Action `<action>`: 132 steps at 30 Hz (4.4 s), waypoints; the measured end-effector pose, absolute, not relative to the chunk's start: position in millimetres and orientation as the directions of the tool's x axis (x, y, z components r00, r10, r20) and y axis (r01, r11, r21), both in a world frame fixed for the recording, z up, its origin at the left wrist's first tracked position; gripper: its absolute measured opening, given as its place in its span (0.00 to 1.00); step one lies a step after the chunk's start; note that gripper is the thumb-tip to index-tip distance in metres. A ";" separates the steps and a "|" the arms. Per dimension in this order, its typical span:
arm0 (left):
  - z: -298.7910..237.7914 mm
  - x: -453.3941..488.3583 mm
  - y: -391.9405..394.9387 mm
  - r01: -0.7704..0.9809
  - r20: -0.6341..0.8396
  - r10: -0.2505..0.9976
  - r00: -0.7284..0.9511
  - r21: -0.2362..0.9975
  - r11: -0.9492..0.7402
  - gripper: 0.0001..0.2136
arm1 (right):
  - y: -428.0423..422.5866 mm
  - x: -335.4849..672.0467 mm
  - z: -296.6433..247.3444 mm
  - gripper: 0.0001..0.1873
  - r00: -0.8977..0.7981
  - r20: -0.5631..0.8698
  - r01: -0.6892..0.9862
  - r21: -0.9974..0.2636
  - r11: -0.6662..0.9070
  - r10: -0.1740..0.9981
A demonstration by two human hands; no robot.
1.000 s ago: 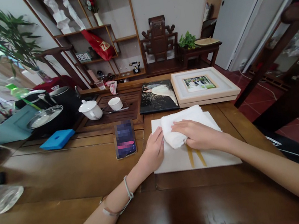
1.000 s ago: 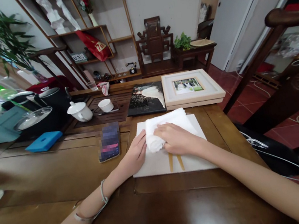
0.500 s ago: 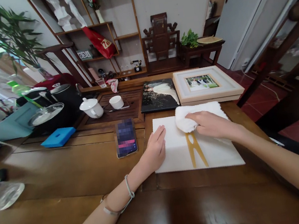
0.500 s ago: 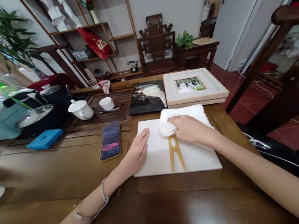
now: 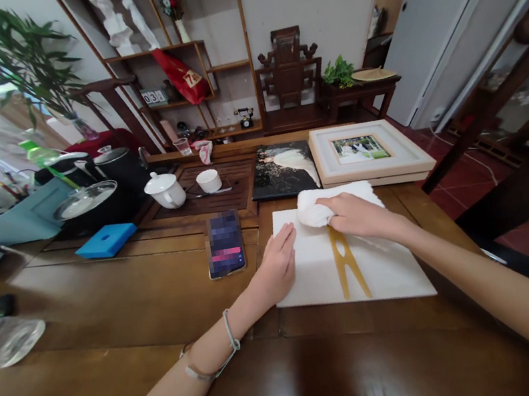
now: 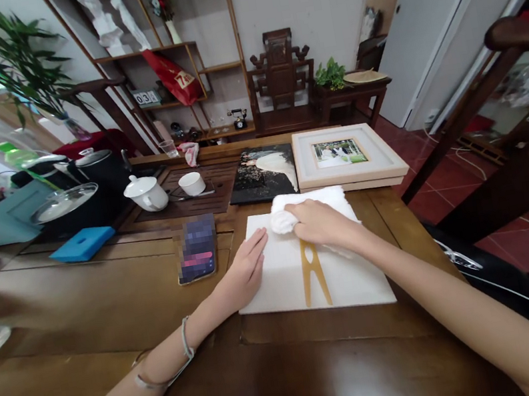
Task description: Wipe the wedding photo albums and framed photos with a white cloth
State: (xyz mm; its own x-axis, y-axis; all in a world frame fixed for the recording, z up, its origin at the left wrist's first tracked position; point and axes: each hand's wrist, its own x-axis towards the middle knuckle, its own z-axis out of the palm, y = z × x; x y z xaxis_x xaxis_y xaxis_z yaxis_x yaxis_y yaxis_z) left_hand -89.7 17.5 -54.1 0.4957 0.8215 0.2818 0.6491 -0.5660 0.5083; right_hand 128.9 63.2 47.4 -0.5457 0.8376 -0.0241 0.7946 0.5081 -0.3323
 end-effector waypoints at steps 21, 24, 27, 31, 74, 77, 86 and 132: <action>-54.9 -91.4 16.6 0.660 0.266 0.820 0.507 0.492 -0.568 0.23 | -36.2 119.5 -3.0 0.30 -0.605 0.121 0.796 0.056 0.603 0.787; -56.1 -93.5 17.2 0.631 0.284 0.806 0.519 0.509 -0.585 0.25 | -67.7 106.7 2.5 0.34 -0.728 0.105 0.679 -0.026 0.734 0.677; -56.2 -94.0 17.5 0.621 0.286 0.802 0.524 0.516 -0.590 0.24 | -51.1 110.5 5.7 0.33 -0.719 0.090 0.684 -0.086 0.724 0.689; -54.3 -91.4 17.2 0.642 0.275 0.814 0.511 0.508 -0.575 0.23 | 7.3 121.8 2.1 0.37 -0.596 0.091 0.797 -0.053 0.601 0.798; -47.7 -91.9 16.6 0.657 0.230 0.819 0.525 0.502 -0.562 0.23 | 14.7 156.3 -1.8 0.37 -0.480 0.134 0.863 -0.104 0.494 0.867; -46.4 -93.2 16.3 0.661 0.217 0.827 0.519 0.512 -0.549 0.23 | -19.9 137.3 -5.5 0.37 -0.523 0.131 0.844 -0.052 0.533 0.842; -50.1 -98.5 18.6 0.612 0.227 0.800 0.556 0.540 -0.578 0.24 | -62.9 113.2 0.7 0.39 -0.765 0.078 0.625 -0.149 0.766 0.639; -47.1 -94.0 15.7 0.655 0.215 0.825 0.523 0.518 -0.550 0.23 | -51.6 160.8 35.2 0.18 -0.496 -0.015 0.867 0.049 0.497 0.868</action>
